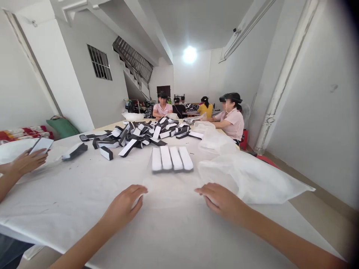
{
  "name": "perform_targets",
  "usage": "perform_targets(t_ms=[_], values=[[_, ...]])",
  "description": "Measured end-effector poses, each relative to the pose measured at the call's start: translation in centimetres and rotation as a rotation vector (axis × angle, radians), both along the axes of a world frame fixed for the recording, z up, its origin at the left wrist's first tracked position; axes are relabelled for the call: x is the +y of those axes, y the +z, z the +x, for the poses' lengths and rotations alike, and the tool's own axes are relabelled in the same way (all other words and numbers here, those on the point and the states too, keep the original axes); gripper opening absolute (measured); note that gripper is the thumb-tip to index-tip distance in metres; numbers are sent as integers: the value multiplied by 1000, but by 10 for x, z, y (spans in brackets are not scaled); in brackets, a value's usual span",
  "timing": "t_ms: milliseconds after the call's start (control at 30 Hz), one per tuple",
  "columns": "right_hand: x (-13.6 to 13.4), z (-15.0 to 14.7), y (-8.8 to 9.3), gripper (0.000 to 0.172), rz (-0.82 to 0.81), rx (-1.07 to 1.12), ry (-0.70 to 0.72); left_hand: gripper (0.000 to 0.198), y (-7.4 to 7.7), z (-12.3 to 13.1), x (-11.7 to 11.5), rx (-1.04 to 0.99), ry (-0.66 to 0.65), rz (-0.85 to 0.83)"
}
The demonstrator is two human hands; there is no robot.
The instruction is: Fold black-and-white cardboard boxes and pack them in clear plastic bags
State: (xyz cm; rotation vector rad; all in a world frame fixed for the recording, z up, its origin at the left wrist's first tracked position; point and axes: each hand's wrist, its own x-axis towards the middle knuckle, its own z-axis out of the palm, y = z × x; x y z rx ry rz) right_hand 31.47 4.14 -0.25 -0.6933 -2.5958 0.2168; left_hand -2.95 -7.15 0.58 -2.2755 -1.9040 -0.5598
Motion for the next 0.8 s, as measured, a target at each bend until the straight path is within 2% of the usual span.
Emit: perform_targets(t_ms=[100,167,233,300,400,500,633,800], values=[[18,-32,22,38,46,91,-27,38,22,31,44,-13,-119,79],[32,-57,27,37,77,74,6,37,27,49,77,29,-175,64],[43,-78,19,38,127,37,12,35,20,61,102,65,-167,26],[50,-93,0,40,121,36,-17,32,3,64,114,86,-178,10],[54,-100,-32,46,18,10,-29,40,-30,52,114,89,-219,-20],[54,-92,-44,52,-151,-98,-73,46,-51,30,105,40,-231,-90],[52,-78,-36,64,-307,-234,-93,58,-55,4,95,-3,-154,-227],[39,-68,-37,71,-319,-264,-140,65,-53,-18,72,8,-25,-292]])
